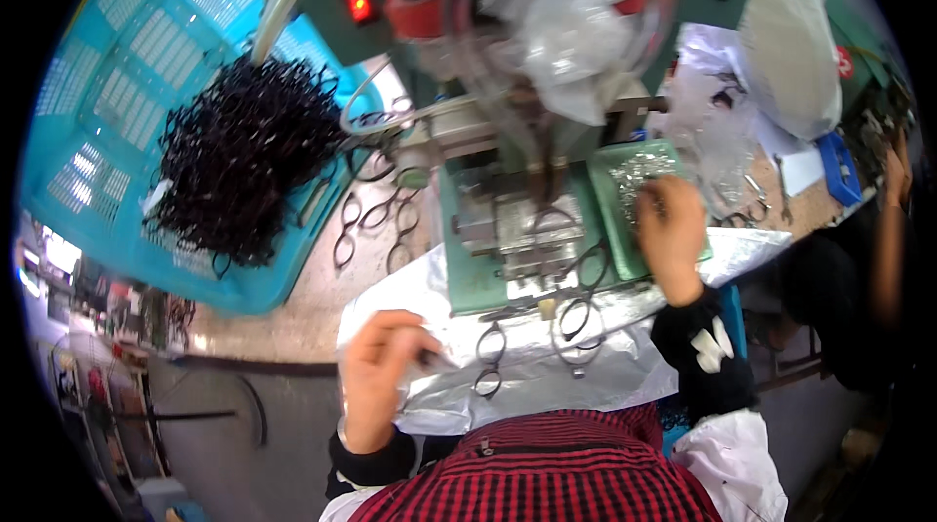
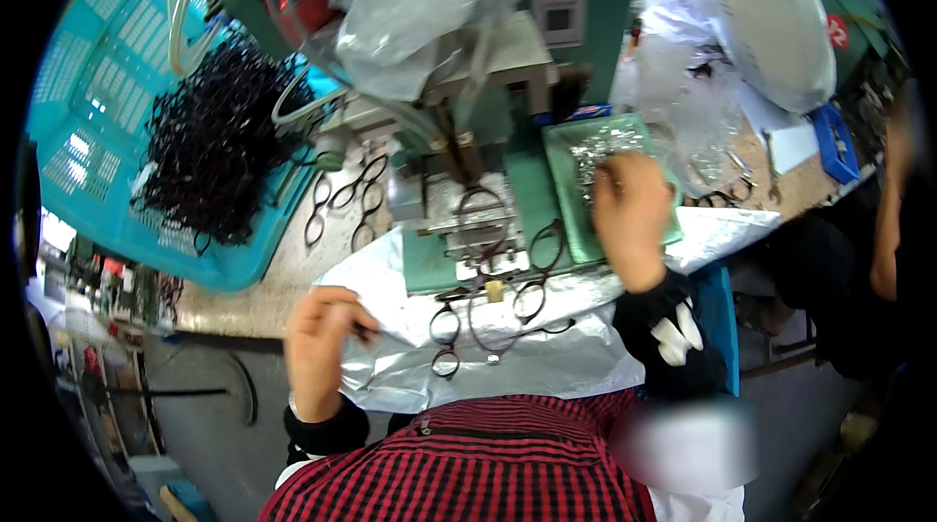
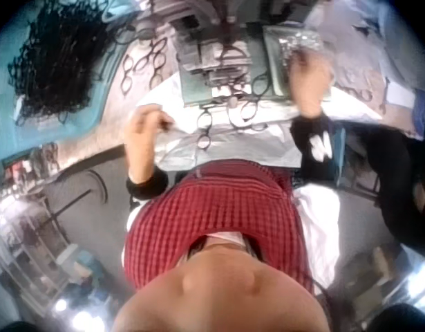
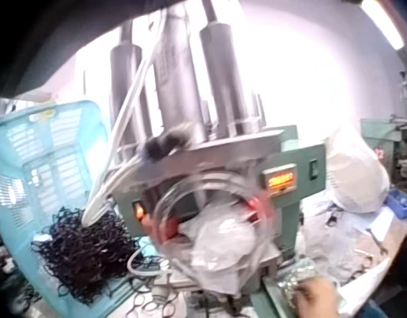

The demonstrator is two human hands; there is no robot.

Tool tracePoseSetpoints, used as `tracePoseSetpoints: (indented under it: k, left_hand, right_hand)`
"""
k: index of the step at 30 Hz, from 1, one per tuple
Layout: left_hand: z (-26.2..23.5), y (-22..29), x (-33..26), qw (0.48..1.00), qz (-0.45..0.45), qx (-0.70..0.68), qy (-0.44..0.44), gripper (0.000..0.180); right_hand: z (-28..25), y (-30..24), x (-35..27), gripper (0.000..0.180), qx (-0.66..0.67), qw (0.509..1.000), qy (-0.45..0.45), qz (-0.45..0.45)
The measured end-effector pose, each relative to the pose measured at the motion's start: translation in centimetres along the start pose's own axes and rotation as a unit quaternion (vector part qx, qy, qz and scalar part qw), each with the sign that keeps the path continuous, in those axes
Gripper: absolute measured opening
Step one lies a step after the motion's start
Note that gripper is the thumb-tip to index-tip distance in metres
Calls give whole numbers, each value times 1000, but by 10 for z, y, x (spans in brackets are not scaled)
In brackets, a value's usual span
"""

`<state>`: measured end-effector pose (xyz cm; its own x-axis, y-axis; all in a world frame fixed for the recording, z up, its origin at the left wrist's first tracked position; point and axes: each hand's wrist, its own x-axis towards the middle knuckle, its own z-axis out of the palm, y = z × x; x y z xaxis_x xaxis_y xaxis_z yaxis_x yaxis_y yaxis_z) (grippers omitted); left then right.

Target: The person assembles eyeglasses by inserting small metal components into the frame using a press machine. They repeatedly pick up frames, place them in the machine, add components, and operate the press to secure the parts.

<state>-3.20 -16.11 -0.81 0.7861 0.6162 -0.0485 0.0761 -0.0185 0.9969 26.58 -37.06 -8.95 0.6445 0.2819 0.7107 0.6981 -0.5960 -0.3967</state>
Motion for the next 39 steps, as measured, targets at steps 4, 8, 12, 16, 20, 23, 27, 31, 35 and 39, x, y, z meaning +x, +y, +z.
tracePoseSetpoints:
  k: [4, 8, 12, 16, 20, 23, 27, 31, 35, 39]
  left_hand:
    - [-70, 21, 24, 927, 253, 94, 262, 8]
    - [-112, 9, 106, 892, 250, 300, 229, 8]
    - [-160, -61, 187, 731, 399, 552, 30, 17]
    - [-185, -117, 186, 883, 152, 440, -60, 17]
    - [-169, -105, 132, 831, 162, 528, -63, 20]
    - [-150, -98, 122, 839, 165, 516, -49, 19]
    - [-122, -85, 148, 884, 141, 444, 33, 13]
    - [-125, -100, 160, 869, 251, 401, 146, 13]
    - [-64, -68, 117, 982, 136, 79, 104, 12]
    - [-4, -16, 87, 972, 207, -40, 105, 9]
  right_hand:
    - [-24, 40, -26, 15, 480, 796, 86, 358]
    - [12, 32, -7, 14, 467, 828, 29, 310]
    - [6, -7, 10, 13, 438, 865, 21, 244]
    - [-28, 0, -13, 15, 326, 906, -29, 270]
    - [-70, 16, -45, 14, 245, 931, -18, 270]
    - [-83, -11, -33, 14, 245, 942, -51, 225]
    - [-70, -67, 27, 16, 344, 924, -139, 96]
    - [-19, -99, 52, 36, 466, 863, -128, 148]
    - [-7, -102, 36, 43, 490, 850, -90, 170]
    - [-16, -107, 33, 48, 500, 838, -85, 201]
